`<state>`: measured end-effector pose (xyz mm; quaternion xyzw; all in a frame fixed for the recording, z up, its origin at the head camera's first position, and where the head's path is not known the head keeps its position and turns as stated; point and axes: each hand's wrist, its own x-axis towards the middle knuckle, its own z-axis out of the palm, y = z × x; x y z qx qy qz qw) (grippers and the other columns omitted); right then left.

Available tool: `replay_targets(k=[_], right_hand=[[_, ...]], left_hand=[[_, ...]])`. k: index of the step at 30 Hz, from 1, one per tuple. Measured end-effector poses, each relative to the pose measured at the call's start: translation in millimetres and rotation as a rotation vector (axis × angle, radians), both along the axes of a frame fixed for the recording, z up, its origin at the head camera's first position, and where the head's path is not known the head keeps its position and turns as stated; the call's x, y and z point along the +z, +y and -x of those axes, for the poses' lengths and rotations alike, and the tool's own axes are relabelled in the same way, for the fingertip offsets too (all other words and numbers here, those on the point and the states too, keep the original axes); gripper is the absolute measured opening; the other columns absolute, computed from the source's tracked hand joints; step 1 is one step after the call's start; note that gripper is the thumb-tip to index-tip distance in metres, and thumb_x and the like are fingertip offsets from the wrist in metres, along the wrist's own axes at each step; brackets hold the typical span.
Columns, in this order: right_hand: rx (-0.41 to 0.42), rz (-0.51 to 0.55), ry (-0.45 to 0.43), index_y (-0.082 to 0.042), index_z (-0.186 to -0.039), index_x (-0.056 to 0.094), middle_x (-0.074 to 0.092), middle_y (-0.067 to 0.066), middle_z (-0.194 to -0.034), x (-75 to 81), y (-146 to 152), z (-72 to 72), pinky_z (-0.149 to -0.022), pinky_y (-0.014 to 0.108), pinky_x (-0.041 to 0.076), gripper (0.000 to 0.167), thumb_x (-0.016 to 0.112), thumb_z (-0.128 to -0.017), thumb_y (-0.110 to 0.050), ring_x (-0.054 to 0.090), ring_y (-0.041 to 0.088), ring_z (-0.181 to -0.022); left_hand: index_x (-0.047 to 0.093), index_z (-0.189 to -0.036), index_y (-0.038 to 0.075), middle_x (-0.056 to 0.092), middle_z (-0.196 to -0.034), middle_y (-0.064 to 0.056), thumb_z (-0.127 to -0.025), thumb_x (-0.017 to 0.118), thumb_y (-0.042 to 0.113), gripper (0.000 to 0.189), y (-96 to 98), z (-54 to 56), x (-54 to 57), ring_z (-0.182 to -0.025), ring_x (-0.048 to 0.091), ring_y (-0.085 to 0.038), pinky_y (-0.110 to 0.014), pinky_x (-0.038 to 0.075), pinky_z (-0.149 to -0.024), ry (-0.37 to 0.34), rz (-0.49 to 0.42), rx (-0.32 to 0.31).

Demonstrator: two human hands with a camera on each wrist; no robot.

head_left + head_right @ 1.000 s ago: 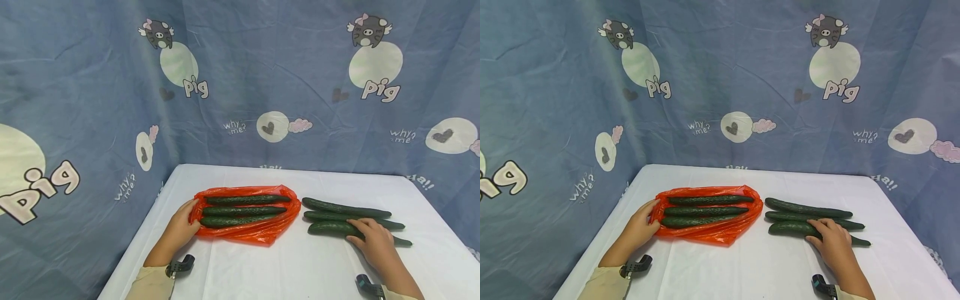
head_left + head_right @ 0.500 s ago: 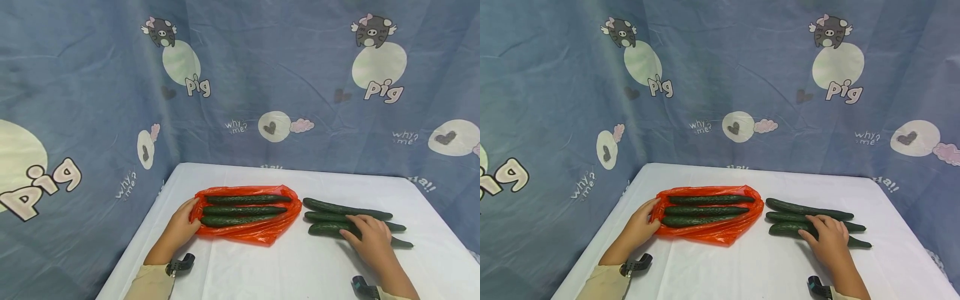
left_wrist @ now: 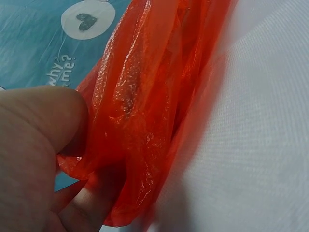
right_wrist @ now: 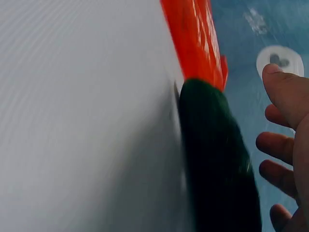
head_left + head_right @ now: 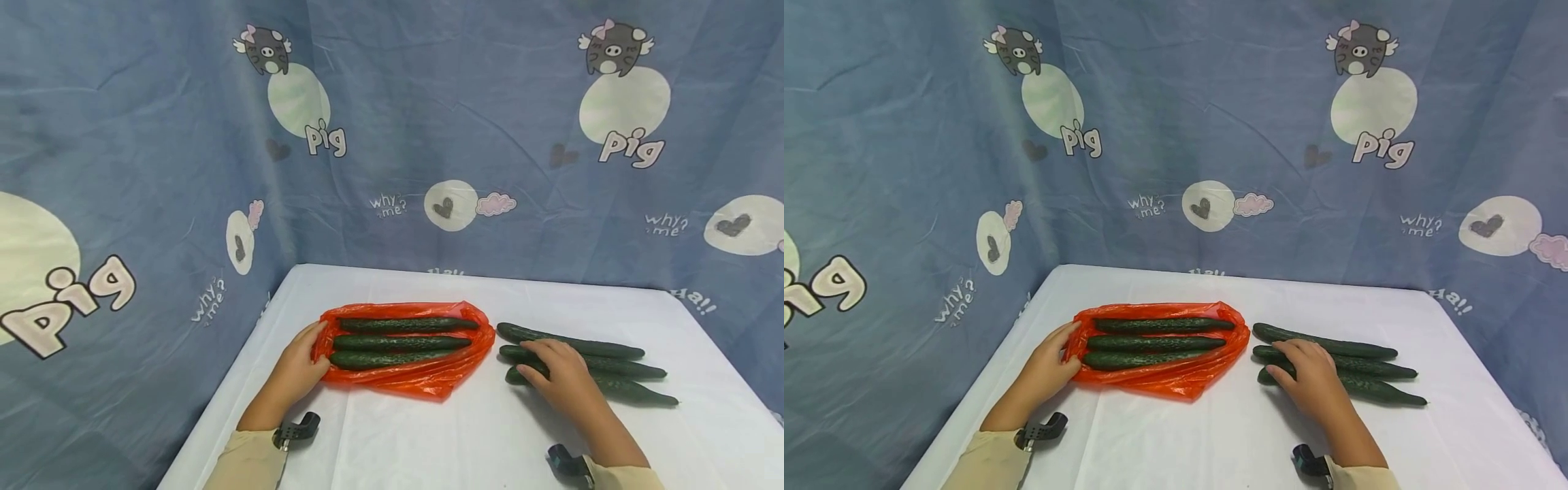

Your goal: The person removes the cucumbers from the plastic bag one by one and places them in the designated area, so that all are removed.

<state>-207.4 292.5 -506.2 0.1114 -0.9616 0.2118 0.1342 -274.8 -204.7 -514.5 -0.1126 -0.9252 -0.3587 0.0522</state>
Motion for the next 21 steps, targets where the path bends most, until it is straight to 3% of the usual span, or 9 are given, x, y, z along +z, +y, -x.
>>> replay_targets(k=[8,17,21], right_hand=[[0.052,0.01,-0.031,-0.013,-0.141,0.066,0.065,0.013,-0.138,6.7,-31.6,18.1,-0.112,0.072,0.032,0.051,0.075,-0.096,-0.033,0.053,0.043,-0.135],[0.136,0.044,-0.072,-0.013,-0.141,0.065,0.067,0.009,-0.133,17.4,-66.9,36.0,-0.109,0.062,0.047,0.052,0.077,-0.095,-0.035,0.06,0.035,-0.127],[0.177,0.041,-0.102,-0.014,-0.142,0.065,0.064,0.009,-0.14,23.3,-79.7,43.5,-0.111,0.063,0.045,0.052,0.076,-0.095,-0.035,0.057,0.037,-0.133]], left_hand=[[0.041,-0.16,0.005,0.041,-0.164,-0.017,-0.089,0.061,0.004,0.075,0.1,-0.2,0.9,-0.15,0.041,-0.039,-0.059,0.041,-0.118,-0.009,0.007,0.003],[0.041,-0.16,0.005,0.042,-0.163,-0.018,-0.088,0.06,0.003,0.074,1.7,-0.8,1.4,-0.15,0.041,-0.04,-0.059,0.04,-0.119,-0.006,-0.015,0.001],[0.042,-0.159,0.004,0.043,-0.163,-0.018,-0.088,0.061,0.002,0.074,1.1,-1.3,1.3,-0.15,0.042,-0.04,-0.058,0.041,-0.118,0.001,-0.013,0.004]])
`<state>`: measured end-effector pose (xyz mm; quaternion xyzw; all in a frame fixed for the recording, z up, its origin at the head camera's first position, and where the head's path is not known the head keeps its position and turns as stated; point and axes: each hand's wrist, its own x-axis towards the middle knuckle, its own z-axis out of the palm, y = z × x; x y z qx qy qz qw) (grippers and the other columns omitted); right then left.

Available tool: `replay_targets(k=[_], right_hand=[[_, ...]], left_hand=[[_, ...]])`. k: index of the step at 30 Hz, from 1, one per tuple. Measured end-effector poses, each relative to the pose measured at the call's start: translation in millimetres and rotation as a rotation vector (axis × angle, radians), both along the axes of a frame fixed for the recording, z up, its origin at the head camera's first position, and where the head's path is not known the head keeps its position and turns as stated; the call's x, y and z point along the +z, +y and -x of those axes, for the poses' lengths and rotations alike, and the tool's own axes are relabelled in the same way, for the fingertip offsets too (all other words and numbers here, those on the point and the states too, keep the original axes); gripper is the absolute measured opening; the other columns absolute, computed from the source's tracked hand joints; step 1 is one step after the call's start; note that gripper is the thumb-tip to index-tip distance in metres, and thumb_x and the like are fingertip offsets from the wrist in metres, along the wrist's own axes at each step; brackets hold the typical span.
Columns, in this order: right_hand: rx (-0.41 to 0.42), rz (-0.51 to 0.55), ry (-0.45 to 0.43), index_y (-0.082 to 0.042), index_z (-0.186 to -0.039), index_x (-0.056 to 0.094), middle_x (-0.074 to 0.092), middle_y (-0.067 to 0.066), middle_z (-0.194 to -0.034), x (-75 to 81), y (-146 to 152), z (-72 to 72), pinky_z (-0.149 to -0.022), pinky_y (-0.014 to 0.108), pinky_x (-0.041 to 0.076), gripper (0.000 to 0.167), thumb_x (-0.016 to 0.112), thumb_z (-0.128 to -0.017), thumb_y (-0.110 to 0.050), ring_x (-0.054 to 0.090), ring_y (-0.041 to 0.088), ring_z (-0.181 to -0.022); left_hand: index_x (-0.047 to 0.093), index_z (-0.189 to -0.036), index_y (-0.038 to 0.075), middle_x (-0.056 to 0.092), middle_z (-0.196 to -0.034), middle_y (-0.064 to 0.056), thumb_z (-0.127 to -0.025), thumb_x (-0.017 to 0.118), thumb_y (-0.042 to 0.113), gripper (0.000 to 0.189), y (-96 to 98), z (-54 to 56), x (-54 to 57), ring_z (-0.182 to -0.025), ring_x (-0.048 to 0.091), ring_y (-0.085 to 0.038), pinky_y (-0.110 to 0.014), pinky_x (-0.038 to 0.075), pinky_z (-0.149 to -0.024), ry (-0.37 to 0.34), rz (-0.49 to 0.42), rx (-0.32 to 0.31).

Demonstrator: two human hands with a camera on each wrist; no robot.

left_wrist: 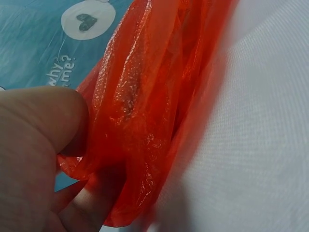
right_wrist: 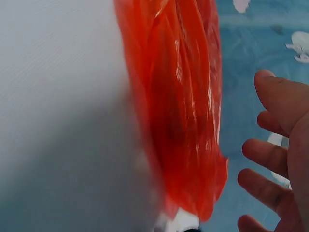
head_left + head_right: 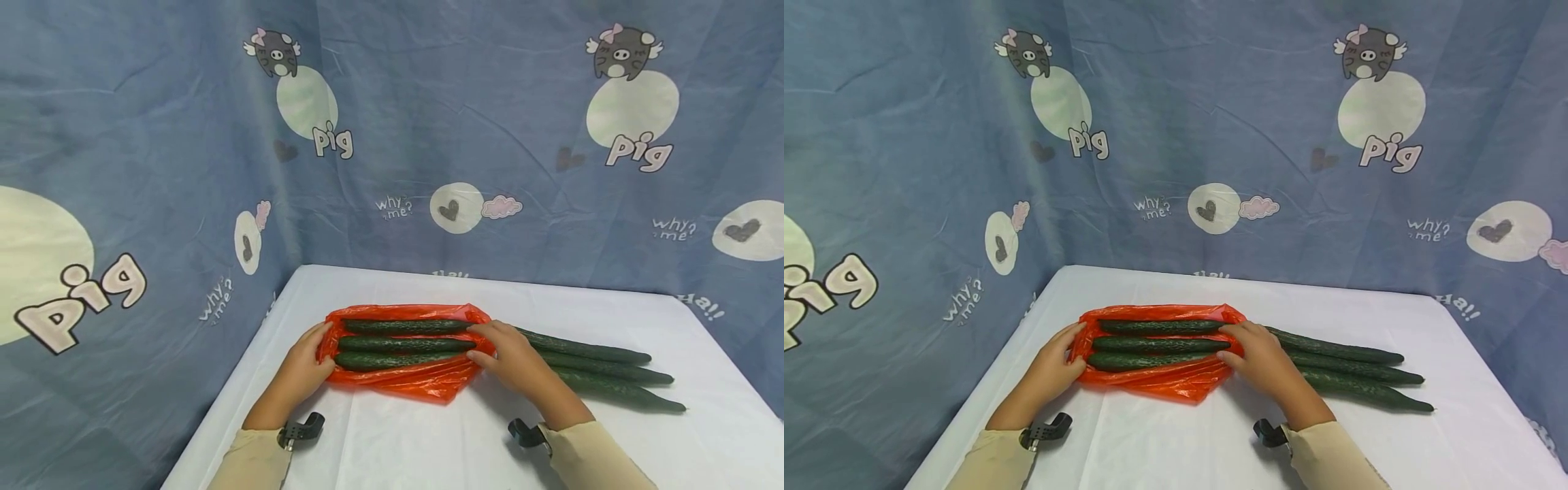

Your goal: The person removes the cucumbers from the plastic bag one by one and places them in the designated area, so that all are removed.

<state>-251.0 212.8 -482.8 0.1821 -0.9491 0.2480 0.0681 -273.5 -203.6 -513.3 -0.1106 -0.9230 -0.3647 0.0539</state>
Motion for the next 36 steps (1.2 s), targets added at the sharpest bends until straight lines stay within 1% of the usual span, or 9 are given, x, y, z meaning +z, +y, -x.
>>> replay_targets(k=[2,8,13,16,20,23,25,30,36], right_hand=[[0.018,-0.003,-0.011,-0.014,-0.143,0.064,0.063,0.01,-0.143,1.8,-6.5,3.9,-0.113,0.062,0.044,0.053,0.075,-0.096,-0.036,0.055,0.039,-0.136],[0.076,0.011,-0.038,-0.014,-0.143,0.064,0.06,0.01,-0.146,5.6,-29.9,11.8,-0.113,0.058,0.045,0.054,0.077,-0.095,-0.035,0.054,0.036,-0.138],[0.104,0.018,-0.079,-0.016,-0.143,0.064,0.06,0.008,-0.144,8.4,-53.1,14.4,-0.114,0.055,0.046,0.054,0.077,-0.094,-0.036,0.055,0.032,-0.137],[0.101,0.022,-0.112,-0.019,-0.143,0.065,0.061,0.005,-0.142,9.8,-65.9,14.3,-0.114,0.053,0.047,0.054,0.078,-0.094,-0.037,0.057,0.028,-0.134],[0.111,0.009,-0.139,-0.022,-0.142,0.065,0.062,0.002,-0.14,8.5,-80.5,13.8,-0.113,0.051,0.049,0.052,0.078,-0.094,-0.038,0.058,0.025,-0.132],[0.128,0.001,-0.138,-0.023,-0.141,0.066,0.063,0.002,-0.138,7.6,-88.2,14.1,-0.111,0.05,0.05,0.05,0.076,-0.095,-0.038,0.06,0.024,-0.129],[0.14,0.0,-0.139,-0.022,-0.139,0.067,0.065,0.002,-0.134,6.4,-92.7,14.3,-0.109,0.049,0.052,0.047,0.076,-0.095,-0.036,0.062,0.023,-0.125],[0.169,-0.034,-0.142,-0.019,-0.137,0.068,0.072,0.0,-0.126,4.5,-103.4,14.5,-0.106,0.046,0.054,0.044,0.075,-0.096,-0.035,0.066,0.021,-0.121],[0.179,-0.068,-0.116,-0.018,-0.134,0.07,0.073,-0.001,-0.126,5.2,-116.8,14.6,-0.106,0.044,0.054,0.041,0.075,-0.096,-0.034,0.067,0.02,-0.12]], left_hand=[[0.042,-0.159,0.004,0.043,-0.163,-0.017,-0.088,0.061,0.002,0.074,-0.1,-0.1,-0.2,-0.15,0.042,-0.039,-0.058,0.041,-0.118,-0.002,-0.001,0.003],[0.042,-0.16,0.006,0.043,-0.163,-0.016,-0.089,0.061,0.004,0.073,-0.6,0.2,-1.6,-0.15,0.043,-0.038,-0.057,0.041,-0.118,-0.018,0.002,0.008],[0.043,-0.159,0.005,0.044,-0.163,-0.015,-0.089,0.061,0.004,0.073,-1.1,1.9,-0.9,-0.15,0.043,-0.038,-0.057,0.04,-0.119,-0.005,-0.003,0.003],[0.043,-0.159,0.005,0.043,-0.163,-0.015,-0.088,0.061,0.003,0.073,-1.3,2.2,-0.2,-0.149,0.043,-0.038,-0.057,0.041,-0.118,-0.005,-0.008,-0.002],[0.042,-0.159,0.005,0.043,-0.163,-0.015,-0.088,0.061,0.003,0.073,-2.0,1.2,-2.3,-0.149,0.043,-0.037,-0.057,0.041,-0.118,-0.01,-0.001,-0.002],[0.043,-0.159,0.005,0.044,-0.162,-0.015,-0.088,0.062,0.003,0.073,-1.0,1.2,-1.7,-0.149,0.044,-0.038,-0.058,0.04,-0.118,-0.002,0.0,0.0],[0.043,-0.159,0.005,0.044,-0.162,-0.015,-0.088,0.062,0.004,0.074,-0.7,0.9,-2.1,-0.149,0.044,-0.038,-0.058,0.04,-0.119,-0.007,0.004,-0.001],[0.042,-0.16,0.007,0.043,-0.164,-0.014,-0.088,0.061,0.005,0.074,-0.1,-1.0,-2.9,-0.15,0.043,-0.037,-0.057,0.041,-0.118,-0.036,0.006,0.002],[0.043,-0.159,0.006,0.043,-0.163,-0.015,-0.088,0.062,0.005,0.073,0.6,-1.5,-1.8,-0.149,0.044,-0.038,-0.057,0.042,-0.117,-0.021,0.005,0.007]])
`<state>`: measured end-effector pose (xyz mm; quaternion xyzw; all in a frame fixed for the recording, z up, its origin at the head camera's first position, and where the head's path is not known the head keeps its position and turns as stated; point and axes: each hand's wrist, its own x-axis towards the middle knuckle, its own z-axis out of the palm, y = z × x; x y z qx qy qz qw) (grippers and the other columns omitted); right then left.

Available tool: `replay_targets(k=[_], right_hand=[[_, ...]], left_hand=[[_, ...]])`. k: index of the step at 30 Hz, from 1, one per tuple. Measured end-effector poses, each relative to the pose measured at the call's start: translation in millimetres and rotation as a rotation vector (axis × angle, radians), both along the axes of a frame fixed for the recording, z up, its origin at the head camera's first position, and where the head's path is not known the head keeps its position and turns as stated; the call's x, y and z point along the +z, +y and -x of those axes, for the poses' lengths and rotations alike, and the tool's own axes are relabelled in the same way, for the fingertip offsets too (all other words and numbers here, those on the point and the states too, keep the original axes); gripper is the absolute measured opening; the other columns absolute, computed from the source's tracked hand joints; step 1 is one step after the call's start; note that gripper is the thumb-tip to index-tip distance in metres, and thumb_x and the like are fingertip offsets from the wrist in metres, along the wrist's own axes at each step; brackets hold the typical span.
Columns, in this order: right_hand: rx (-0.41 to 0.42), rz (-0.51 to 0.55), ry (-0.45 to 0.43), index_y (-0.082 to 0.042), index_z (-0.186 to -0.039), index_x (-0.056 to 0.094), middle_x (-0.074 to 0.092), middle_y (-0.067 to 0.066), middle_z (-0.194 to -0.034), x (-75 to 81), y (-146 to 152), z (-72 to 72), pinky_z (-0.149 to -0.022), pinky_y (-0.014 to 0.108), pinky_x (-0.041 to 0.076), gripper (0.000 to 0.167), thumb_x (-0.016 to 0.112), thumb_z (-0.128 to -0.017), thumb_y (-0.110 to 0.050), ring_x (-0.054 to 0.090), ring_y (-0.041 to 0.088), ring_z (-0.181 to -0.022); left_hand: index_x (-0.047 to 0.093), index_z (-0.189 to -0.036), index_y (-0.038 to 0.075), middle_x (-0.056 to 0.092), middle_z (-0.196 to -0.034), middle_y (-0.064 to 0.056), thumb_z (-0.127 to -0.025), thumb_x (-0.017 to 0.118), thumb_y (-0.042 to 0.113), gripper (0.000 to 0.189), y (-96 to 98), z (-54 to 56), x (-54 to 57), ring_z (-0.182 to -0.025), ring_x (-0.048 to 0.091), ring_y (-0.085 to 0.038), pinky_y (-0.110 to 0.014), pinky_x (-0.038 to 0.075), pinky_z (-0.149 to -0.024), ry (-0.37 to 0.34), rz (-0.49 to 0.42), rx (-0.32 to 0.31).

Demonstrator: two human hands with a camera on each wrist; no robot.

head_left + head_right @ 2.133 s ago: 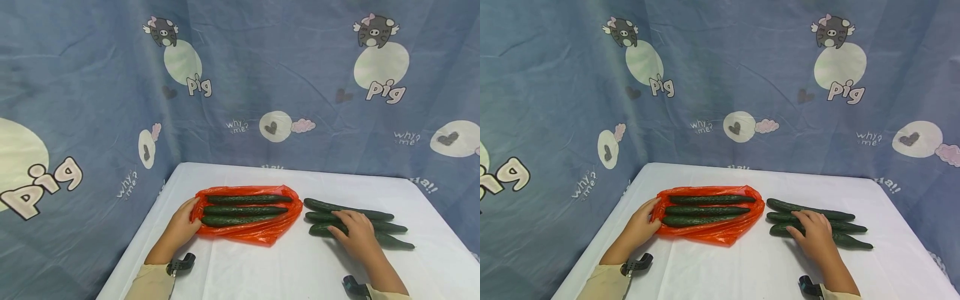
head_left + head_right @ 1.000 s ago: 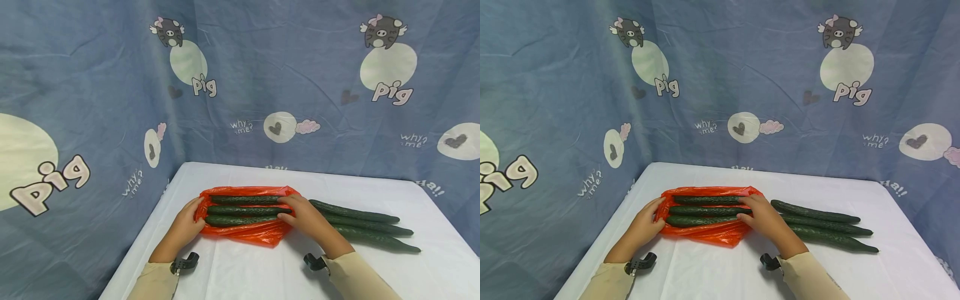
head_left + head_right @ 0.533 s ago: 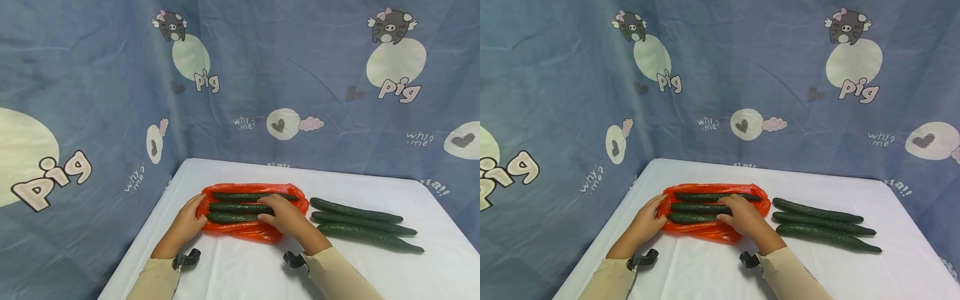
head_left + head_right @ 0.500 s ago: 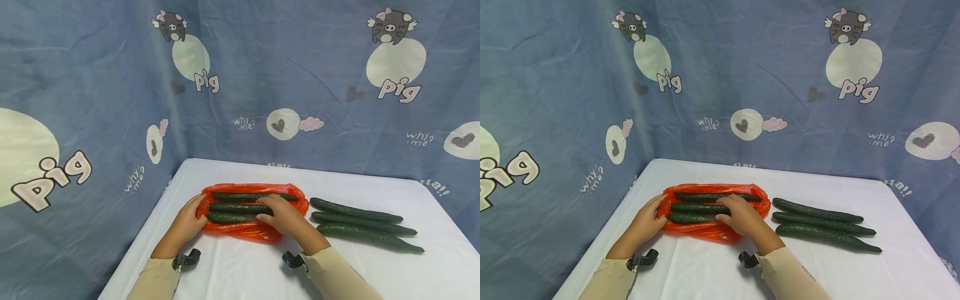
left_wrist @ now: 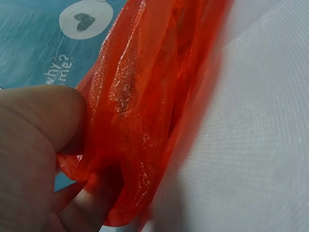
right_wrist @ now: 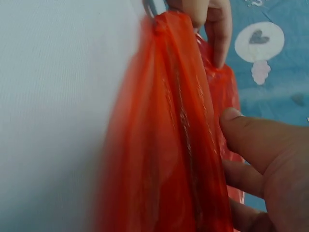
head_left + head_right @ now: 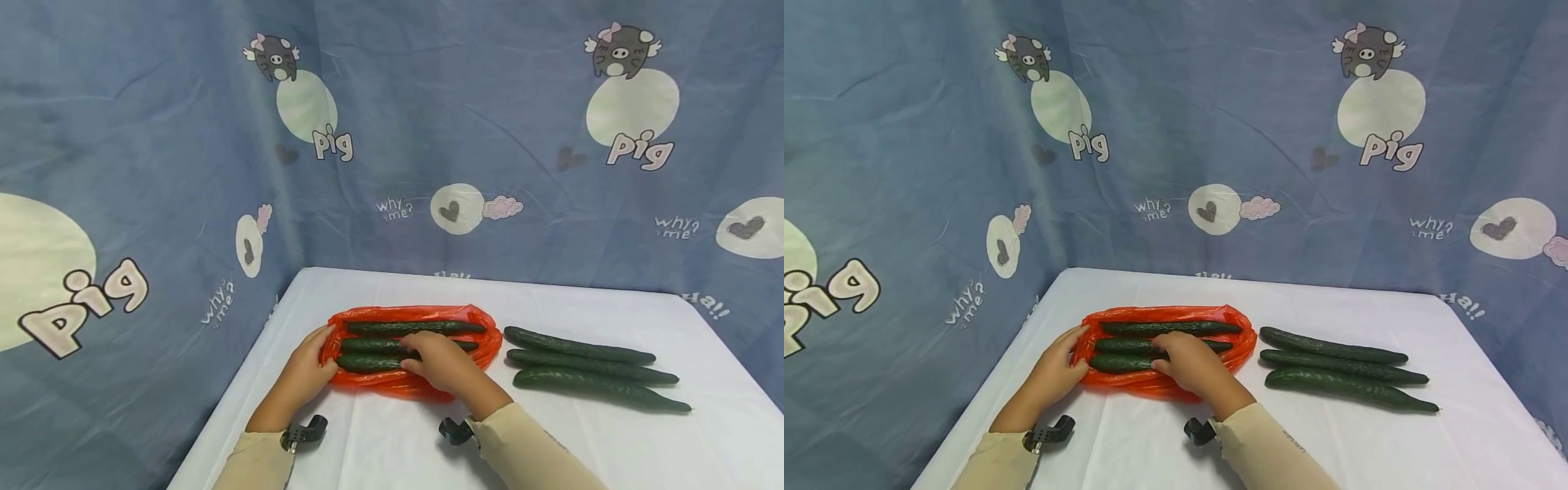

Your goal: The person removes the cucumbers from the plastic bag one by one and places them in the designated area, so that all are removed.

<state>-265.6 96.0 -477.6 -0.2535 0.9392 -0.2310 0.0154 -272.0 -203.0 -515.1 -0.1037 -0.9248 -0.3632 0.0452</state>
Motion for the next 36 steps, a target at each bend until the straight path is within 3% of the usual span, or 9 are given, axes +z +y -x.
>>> replay_targets(k=[9,18,24,36], right_hand=[[0.004,-0.087,0.038,-0.02,-0.126,0.073,0.073,-0.004,-0.118,-3.6,-15.7,-2.0,-0.101,0.04,0.056,0.037,0.077,-0.094,-0.039,0.068,0.017,-0.112],[-0.031,-0.139,0.058,-0.02,-0.128,0.073,0.076,-0.004,-0.12,-11.9,-26.8,-2.4,-0.101,0.049,0.054,0.044,0.082,-0.089,-0.04,0.067,0.023,-0.112],[-0.058,-0.129,0.054,-0.02,-0.133,0.071,0.073,-0.002,-0.128,-19.7,-28.9,-4.0,-0.104,0.055,0.05,0.052,0.083,-0.087,-0.042,0.061,0.026,-0.122],[-0.114,-0.047,0.053,-0.025,-0.131,0.07,0.069,-0.003,-0.126,-35.5,-28.3,-5.2,-0.093,0.046,0.044,0.05,0.082,-0.087,-0.046,0.058,0.023,-0.119]], left_hand=[[0.043,-0.159,0.005,0.044,-0.163,-0.015,-0.087,0.062,0.004,0.075,0.3,0.3,-1.4,-0.15,0.042,-0.037,-0.057,0.039,-0.119,0.006,-0.005,0.002],[0.043,-0.159,0.005,0.044,-0.163,-0.016,-0.088,0.061,0.003,0.074,-0.2,0.8,0.1,-0.15,0.043,-0.037,-0.057,0.039,-0.119,0.019,-0.006,-0.013],[0.044,-0.159,0.006,0.044,-0.163,-0.015,-0.087,0.062,0.003,0.074,-0.5,0.3,1.7,-0.15,0.042,-0.037,-0.057,0.039,-0.12,0.007,-0.011,-0.003],[0.044,-0.158,0.005,0.044,-0.162,-0.016,-0.087,0.061,0.002,0.073,1.8,-0.7,1.2,-0.149,0.044,-0.037,-0.057,0.039,-0.12,0.012,-0.011,-0.009]])
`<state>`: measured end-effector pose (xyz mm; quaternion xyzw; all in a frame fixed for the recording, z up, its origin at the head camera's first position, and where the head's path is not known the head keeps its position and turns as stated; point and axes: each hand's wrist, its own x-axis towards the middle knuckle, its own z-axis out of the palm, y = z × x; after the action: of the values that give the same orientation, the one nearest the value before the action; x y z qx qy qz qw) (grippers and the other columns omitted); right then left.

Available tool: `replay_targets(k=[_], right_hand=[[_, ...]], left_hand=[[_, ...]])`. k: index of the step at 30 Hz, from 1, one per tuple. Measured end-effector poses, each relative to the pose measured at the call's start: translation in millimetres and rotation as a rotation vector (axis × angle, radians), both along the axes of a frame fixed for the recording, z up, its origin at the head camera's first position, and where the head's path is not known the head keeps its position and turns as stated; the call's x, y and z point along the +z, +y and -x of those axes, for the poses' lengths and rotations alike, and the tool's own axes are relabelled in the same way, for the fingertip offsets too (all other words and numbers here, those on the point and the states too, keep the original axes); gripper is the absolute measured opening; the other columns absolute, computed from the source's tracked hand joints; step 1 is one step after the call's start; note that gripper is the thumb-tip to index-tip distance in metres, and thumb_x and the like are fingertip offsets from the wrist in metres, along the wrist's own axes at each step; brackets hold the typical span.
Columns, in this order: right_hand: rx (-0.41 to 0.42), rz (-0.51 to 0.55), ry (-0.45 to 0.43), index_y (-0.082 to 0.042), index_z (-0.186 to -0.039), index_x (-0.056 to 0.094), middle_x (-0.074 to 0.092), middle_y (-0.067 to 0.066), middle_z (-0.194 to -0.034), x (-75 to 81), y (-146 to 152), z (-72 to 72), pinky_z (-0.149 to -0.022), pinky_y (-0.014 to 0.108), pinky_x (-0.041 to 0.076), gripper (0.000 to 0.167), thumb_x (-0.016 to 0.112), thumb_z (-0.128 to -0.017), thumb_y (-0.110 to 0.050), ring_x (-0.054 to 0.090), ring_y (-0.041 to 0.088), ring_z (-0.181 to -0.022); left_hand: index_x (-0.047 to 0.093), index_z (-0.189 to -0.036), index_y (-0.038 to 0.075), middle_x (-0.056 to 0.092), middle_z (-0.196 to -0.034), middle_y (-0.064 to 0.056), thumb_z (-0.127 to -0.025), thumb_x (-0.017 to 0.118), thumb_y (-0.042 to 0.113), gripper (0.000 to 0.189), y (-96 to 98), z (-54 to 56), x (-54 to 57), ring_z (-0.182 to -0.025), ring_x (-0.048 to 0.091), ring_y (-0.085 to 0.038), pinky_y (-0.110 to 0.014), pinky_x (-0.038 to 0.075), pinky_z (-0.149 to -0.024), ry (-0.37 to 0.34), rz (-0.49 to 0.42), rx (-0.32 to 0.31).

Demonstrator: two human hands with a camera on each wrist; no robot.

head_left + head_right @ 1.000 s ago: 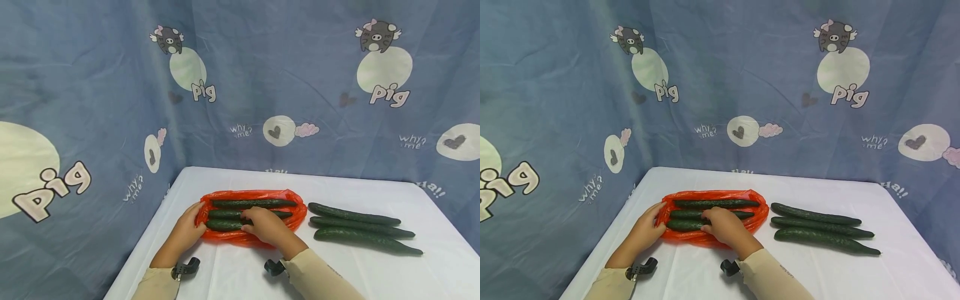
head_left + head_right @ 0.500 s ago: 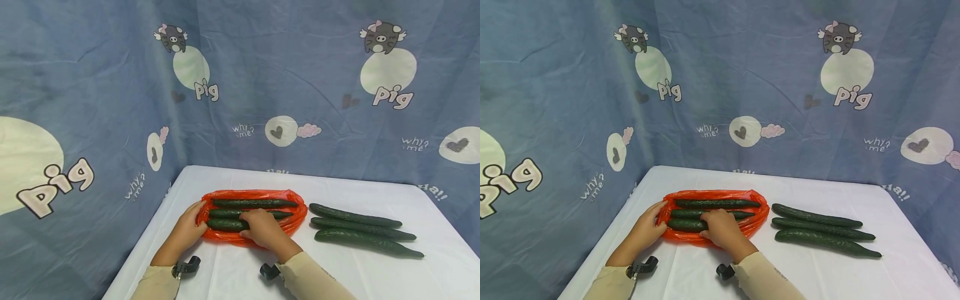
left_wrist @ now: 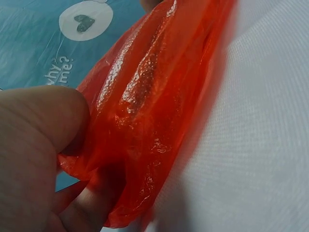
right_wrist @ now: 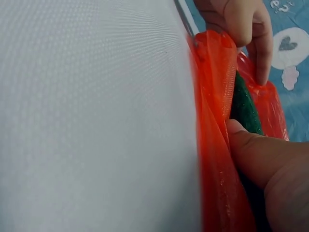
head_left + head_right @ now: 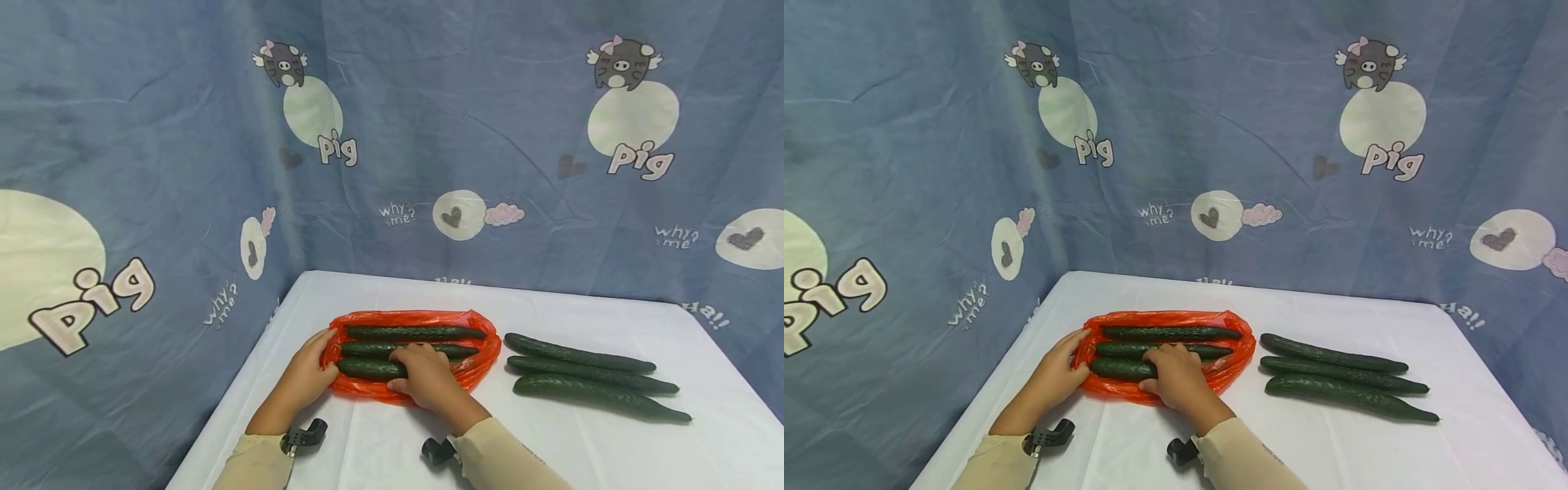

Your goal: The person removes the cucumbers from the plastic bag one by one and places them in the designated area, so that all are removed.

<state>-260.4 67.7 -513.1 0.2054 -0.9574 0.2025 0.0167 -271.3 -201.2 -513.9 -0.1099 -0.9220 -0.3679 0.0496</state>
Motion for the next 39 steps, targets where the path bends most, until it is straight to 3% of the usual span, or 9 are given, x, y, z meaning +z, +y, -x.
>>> replay_targets(k=[14,22,39], right_hand=[[-0.062,0.03,0.031,-0.026,-0.124,0.074,0.071,-0.003,-0.114,-1.1,-2.7,2.0,-0.086,0.041,0.04,0.045,0.082,-0.085,-0.048,0.057,0.022,-0.113],[-0.037,0.033,0.027,-0.026,-0.123,0.075,0.071,-0.003,-0.113,-3.7,-8.9,0.7,-0.081,0.039,0.037,0.044,0.082,-0.085,-0.047,0.057,0.021,-0.108],[-0.057,0.018,0.039,-0.028,-0.129,0.072,0.068,-0.001,-0.118,20.9,-4.9,2.6,-0.085,0.043,0.04,0.046,0.082,-0.086,-0.043,0.057,0.022,-0.112]], left_hand=[[0.045,-0.158,0.005,0.045,-0.161,-0.015,-0.086,0.062,0.002,0.074,0.2,4.7,0.7,-0.148,0.045,-0.037,-0.057,0.039,-0.119,0.019,-0.001,-0.015],[0.045,-0.158,0.006,0.045,-0.162,-0.015,-0.087,0.06,0.002,0.073,-5.4,-4.1,-0.6,-0.149,0.044,-0.038,-0.058,0.039,-0.119,0.002,0.001,0.014],[0.045,-0.158,0.007,0.045,-0.162,-0.014,-0.087,0.061,0.002,0.073,-2.6,-0.5,-2.0,-0.147,0.047,-0.036,-0.056,0.044,-0.116,0.018,-0.004,0.002]])
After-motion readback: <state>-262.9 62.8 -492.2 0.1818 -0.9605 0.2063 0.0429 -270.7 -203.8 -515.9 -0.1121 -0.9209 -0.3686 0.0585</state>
